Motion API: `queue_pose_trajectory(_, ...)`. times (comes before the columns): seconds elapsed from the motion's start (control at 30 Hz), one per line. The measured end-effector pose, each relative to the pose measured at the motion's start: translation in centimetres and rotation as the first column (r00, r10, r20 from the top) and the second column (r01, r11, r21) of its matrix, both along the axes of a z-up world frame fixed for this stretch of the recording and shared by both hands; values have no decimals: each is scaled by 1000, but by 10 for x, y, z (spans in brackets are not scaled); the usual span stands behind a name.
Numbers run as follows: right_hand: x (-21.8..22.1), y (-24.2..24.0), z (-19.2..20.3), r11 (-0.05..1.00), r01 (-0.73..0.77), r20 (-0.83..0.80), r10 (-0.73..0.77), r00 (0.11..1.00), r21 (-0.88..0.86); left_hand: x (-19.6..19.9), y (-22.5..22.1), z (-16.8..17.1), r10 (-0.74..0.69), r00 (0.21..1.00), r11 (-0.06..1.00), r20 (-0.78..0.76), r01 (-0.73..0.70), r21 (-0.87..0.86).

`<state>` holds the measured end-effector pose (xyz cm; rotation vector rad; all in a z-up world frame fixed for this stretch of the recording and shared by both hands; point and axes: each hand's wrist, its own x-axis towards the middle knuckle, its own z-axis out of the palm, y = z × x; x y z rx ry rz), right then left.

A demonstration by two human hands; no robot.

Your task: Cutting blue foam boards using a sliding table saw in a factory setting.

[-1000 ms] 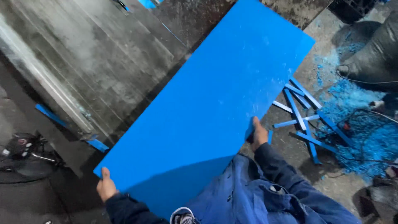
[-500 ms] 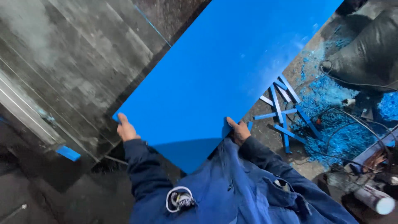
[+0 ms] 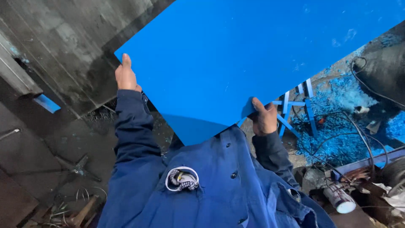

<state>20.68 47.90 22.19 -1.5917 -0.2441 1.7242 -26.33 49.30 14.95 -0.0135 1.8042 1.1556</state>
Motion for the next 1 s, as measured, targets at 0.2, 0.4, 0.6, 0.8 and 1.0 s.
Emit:
queue_pose_trajectory(0.2,5,27,36,997,39,61,-43,997,69,23,3,-14,-28,998,988,64,18,151)
queue_pose_trajectory(0.4,23,30,42,981,52,40,-61,997,189,77,-27,6,-58,972,960,227,-8,279)
queue_pose_trajectory(0.6,28,28,-3,985,64,63,-75,995,160,167,-96,31,-150,962,983,230,120,136)
queue_pose_trajectory(0.8,37,47,-6,982,-189,353,175,919,6,192,-82,0,-65,942,994,329,30,108)
queue_pose_trajectory(1.0,54,97,-13,977,-185,460,118,880,104,213,-4,-29,-96,963,995,250,90,35)
